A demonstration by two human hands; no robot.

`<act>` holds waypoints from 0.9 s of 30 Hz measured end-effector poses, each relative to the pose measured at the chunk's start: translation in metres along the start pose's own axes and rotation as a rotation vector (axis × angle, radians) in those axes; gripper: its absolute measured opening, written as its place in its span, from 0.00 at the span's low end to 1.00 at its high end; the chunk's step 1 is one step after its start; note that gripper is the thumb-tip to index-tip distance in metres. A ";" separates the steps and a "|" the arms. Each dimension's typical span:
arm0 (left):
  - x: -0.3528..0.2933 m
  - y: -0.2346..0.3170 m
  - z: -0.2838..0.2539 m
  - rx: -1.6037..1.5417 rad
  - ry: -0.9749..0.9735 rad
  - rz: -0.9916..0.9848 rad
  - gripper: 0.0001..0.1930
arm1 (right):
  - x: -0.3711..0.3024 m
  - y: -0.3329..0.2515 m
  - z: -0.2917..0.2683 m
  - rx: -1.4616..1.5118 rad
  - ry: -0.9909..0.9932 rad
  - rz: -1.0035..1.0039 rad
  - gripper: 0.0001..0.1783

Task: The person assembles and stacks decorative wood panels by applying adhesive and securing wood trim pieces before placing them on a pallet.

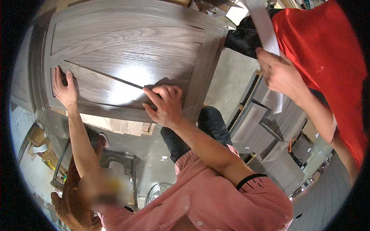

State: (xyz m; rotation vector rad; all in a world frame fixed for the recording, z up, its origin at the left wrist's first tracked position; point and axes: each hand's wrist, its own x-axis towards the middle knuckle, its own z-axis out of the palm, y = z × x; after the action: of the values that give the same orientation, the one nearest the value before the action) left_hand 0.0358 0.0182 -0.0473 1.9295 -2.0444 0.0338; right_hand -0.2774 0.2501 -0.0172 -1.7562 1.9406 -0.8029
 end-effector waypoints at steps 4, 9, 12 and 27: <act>0.006 0.003 0.008 -0.015 -0.004 0.073 0.28 | 0.000 0.009 -0.001 -0.024 0.017 0.012 0.32; 0.008 0.005 -0.010 0.038 -0.002 -0.042 0.29 | 0.009 0.003 -0.004 -0.020 0.025 -0.026 0.30; 0.003 -0.016 -0.011 -0.056 -0.050 -0.064 0.30 | 0.009 -0.003 -0.004 -0.092 -0.024 -0.061 0.27; -0.006 0.021 -0.028 -0.030 -0.129 -0.206 0.36 | -0.002 0.005 0.002 -0.187 0.038 -0.208 0.28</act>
State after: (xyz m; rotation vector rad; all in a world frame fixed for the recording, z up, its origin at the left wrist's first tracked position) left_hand 0.0216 0.0327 -0.0182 2.1641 -1.8991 -0.1725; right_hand -0.2795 0.2521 -0.0220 -2.0949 1.9331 -0.7475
